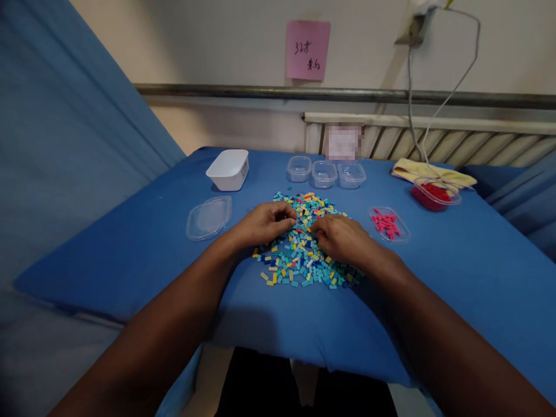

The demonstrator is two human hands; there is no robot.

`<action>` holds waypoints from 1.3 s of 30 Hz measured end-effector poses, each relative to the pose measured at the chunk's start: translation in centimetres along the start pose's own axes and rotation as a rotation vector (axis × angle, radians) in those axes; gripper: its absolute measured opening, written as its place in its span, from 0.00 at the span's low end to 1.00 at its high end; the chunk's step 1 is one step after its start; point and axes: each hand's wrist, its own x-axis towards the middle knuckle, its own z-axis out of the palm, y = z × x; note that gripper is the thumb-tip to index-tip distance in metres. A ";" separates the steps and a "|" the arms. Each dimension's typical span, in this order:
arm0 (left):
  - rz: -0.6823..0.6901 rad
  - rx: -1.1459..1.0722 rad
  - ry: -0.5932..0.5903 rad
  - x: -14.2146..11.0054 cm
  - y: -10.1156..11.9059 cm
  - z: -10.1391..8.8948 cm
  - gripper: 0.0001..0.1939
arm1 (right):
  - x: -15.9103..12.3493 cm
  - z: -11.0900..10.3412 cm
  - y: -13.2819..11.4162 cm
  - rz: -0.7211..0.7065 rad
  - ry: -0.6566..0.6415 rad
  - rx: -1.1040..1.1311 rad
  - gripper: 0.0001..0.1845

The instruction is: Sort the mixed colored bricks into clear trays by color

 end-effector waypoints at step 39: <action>-0.117 -0.567 0.111 0.8 1.5 3.4 0.11 | -0.2 4.0 -0.3 0.033 0.499 0.751 0.14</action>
